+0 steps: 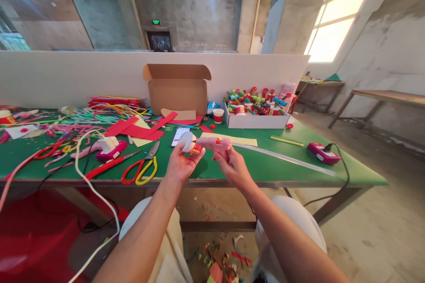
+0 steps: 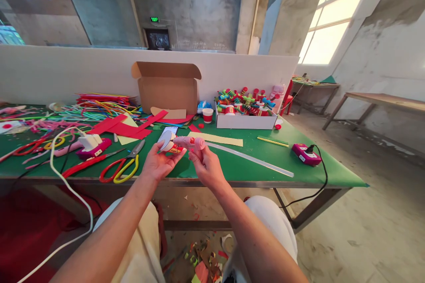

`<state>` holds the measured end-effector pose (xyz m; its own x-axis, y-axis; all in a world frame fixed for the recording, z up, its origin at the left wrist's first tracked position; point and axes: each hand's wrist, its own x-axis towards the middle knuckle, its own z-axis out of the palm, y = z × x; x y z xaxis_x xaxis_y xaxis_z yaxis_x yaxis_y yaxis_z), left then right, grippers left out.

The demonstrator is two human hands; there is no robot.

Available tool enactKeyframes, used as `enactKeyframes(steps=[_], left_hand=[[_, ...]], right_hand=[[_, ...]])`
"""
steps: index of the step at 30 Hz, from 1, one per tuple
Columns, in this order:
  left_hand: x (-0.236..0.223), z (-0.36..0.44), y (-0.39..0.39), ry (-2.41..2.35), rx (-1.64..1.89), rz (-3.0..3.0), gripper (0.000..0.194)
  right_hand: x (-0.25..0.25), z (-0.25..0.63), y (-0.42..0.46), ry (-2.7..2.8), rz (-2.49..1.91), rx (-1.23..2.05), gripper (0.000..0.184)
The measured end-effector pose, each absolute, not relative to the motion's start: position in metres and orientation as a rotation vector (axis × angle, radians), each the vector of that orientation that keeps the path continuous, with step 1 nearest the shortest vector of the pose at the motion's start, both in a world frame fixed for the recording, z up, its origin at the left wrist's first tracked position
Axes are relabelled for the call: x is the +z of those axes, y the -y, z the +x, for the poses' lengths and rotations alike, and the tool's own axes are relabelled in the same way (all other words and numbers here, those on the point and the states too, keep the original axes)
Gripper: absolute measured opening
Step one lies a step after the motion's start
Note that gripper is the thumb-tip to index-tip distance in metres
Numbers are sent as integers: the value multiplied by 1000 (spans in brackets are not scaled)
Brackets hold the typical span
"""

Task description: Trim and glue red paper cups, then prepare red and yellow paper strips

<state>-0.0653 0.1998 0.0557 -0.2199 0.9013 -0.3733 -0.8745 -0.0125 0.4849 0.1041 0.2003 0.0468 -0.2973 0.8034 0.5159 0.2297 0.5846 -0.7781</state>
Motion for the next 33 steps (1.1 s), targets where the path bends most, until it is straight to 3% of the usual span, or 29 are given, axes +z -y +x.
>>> enactKeyframes(steps=[9,33], left_hand=[[58,-64,-200,-769,1651,21,24],[56,-68,-203,-783,1662,-55,24]], right_hand=[[44,103,-202,1842,-851,656,31],[36,98,-202,1873,-852,605,21]])
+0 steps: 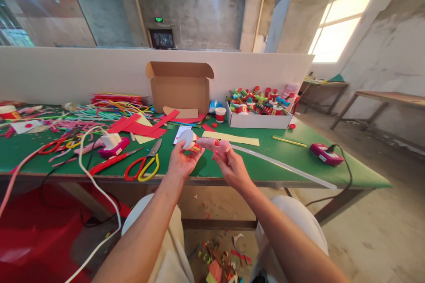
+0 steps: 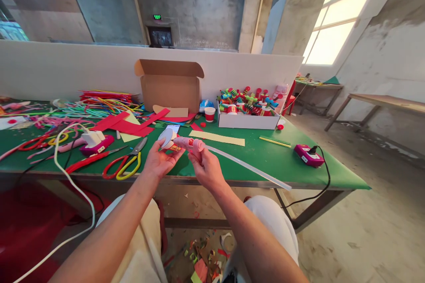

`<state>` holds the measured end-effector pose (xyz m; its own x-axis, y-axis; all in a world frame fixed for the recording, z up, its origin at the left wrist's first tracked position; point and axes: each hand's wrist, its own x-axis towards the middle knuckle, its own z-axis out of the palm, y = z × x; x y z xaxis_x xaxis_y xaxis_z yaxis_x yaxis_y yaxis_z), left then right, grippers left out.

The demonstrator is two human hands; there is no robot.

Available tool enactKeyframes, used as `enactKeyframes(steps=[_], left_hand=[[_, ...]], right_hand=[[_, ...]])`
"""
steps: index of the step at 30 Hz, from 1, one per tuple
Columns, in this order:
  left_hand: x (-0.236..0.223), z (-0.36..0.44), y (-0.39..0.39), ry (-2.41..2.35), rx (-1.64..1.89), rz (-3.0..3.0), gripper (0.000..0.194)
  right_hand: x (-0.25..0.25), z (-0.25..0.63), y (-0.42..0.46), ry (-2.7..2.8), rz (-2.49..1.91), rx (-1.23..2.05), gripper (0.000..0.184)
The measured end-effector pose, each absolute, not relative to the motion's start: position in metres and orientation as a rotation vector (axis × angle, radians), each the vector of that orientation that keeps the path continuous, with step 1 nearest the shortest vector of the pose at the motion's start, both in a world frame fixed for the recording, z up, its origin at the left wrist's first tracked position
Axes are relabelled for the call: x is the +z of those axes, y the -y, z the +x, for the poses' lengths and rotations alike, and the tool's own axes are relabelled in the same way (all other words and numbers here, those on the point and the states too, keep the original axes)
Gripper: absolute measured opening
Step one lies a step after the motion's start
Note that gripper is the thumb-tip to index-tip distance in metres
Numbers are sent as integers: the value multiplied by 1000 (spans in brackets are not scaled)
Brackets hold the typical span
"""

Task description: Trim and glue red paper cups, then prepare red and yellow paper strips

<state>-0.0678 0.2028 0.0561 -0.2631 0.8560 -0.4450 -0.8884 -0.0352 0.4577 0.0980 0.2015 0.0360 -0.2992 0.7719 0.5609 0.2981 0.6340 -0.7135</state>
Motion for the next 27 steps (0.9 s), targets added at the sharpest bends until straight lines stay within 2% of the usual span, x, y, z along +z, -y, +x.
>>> enactKeyframes(steps=[27], left_hand=[[57,-68,-205,-793,1686,-102,18]], right_hand=[[33,94,-200,1867,-870,513,19]])
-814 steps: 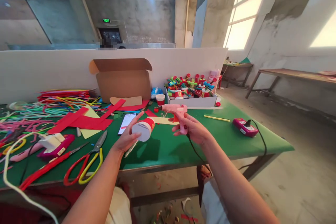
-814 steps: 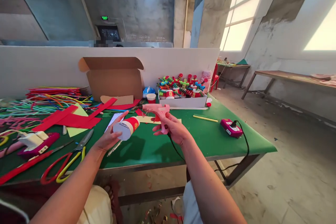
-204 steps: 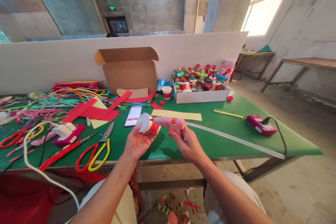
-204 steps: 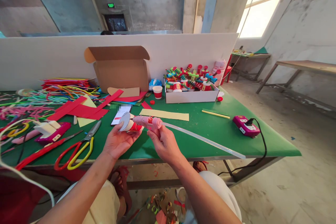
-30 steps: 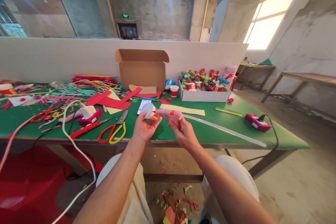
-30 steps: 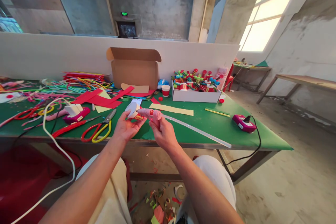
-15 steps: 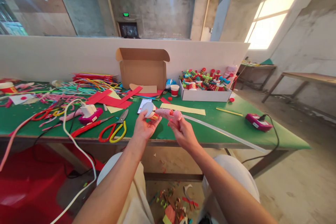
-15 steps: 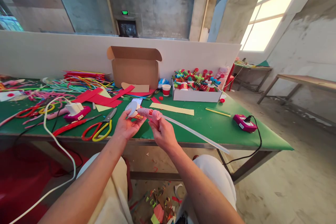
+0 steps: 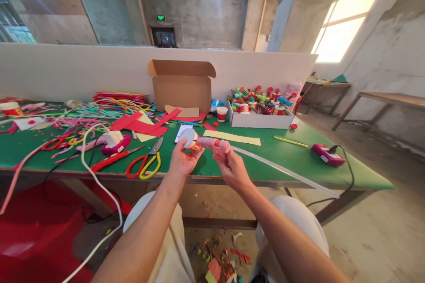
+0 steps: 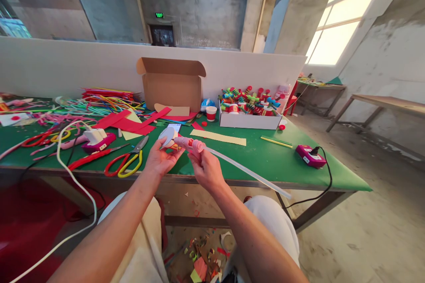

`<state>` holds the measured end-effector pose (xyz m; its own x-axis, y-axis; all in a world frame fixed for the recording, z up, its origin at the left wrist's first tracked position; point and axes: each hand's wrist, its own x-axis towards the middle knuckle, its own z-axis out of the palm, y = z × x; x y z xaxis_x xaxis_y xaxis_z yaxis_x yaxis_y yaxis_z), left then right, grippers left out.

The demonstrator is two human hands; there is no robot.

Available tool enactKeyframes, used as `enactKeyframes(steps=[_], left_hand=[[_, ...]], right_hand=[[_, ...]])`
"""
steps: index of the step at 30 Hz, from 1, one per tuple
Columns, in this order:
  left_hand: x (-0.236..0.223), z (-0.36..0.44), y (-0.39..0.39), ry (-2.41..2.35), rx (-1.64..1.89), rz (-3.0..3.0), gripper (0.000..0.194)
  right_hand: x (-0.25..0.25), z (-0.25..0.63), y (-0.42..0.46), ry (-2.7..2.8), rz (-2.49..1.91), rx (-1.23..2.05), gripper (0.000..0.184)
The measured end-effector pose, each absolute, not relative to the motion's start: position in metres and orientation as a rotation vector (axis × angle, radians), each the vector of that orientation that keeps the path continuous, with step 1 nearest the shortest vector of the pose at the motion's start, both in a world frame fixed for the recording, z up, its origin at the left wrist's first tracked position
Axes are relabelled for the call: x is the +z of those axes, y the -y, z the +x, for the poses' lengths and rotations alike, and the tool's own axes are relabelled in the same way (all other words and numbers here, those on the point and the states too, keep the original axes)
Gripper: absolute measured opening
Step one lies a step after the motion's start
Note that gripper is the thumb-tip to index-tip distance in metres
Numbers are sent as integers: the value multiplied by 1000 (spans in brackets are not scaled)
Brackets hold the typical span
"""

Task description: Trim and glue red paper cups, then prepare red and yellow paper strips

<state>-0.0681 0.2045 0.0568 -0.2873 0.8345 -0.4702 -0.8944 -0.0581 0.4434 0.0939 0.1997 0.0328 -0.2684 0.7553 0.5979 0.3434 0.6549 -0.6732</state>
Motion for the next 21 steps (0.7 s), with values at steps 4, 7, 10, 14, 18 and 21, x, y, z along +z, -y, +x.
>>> enactKeyframes(steps=[4,7,10,14,18,21], left_hand=[[58,-68,-204,-790,1690,-102,17],[58,-68,-204,-790,1688,-100,17],[58,-68,-204,-792,1688,-99,18],[57,-68,-204,-797,1685,-94,18],[56,-69,-205,-789,1691,-77,17],[56,-69,-205,-786,1692,-68,17]], right_hand=[[34,94,-199,1876,-864,524,18],[35,94,-198,1881,-864,522,18],[35,94,-199,1885,-859,515,18],[35,95,-198,1894,-875,504,18],[34,95,-199,1898,-887,501,20],[33,96,-201,1894,-909,490,21]])
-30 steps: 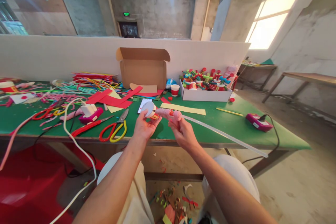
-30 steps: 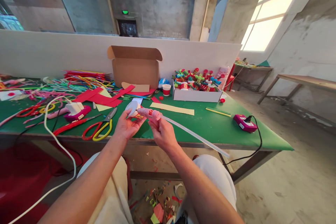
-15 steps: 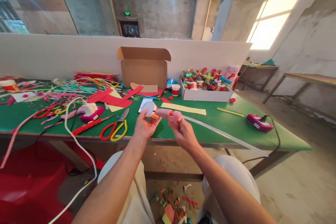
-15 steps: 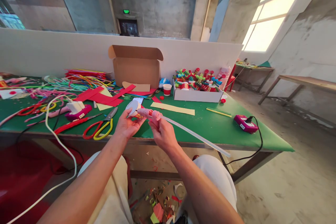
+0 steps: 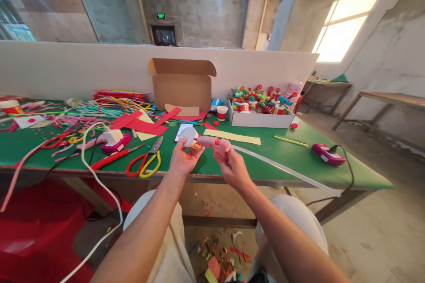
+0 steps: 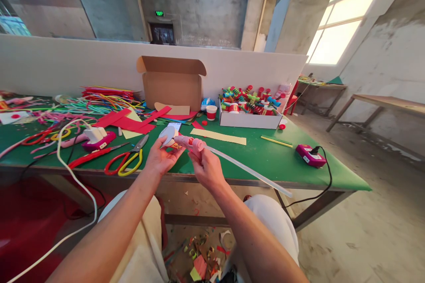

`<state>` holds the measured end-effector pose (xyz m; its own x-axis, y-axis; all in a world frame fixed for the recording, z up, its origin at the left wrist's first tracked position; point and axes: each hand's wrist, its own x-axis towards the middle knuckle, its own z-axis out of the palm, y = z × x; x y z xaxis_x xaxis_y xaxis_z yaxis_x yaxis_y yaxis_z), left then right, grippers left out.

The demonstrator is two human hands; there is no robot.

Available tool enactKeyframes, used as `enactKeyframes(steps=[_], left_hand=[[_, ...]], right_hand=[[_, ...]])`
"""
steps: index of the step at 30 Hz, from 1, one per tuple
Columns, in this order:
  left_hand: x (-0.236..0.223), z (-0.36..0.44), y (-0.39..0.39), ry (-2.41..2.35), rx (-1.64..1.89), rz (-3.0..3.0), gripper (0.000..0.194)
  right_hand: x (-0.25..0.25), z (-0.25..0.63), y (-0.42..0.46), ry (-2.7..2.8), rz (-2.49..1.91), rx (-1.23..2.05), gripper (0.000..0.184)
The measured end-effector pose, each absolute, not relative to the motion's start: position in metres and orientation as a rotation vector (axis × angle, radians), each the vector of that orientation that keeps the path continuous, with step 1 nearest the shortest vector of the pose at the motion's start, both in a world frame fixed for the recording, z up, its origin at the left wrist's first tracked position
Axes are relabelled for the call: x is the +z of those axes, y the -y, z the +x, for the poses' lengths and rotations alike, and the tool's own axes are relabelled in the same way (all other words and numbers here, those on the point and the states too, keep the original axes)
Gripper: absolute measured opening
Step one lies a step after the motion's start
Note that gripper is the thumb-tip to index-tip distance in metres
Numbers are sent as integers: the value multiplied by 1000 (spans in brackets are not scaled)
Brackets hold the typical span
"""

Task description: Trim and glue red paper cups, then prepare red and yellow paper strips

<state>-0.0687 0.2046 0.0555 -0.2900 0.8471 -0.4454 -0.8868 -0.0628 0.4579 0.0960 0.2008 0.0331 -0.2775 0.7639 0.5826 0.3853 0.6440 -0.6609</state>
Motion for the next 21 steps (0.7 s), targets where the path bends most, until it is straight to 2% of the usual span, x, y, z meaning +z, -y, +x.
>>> enactKeyframes(steps=[14,17,21], left_hand=[[54,-68,-205,-790,1703,-33,19],[53,-69,-205,-793,1721,5,21],[48,-71,-204,-826,1674,228,27]], right_hand=[[34,98,-202,1842,-874,513,16],[35,99,-205,1725,-849,666,21],[40,98,-207,1462,-770,1043,35]])
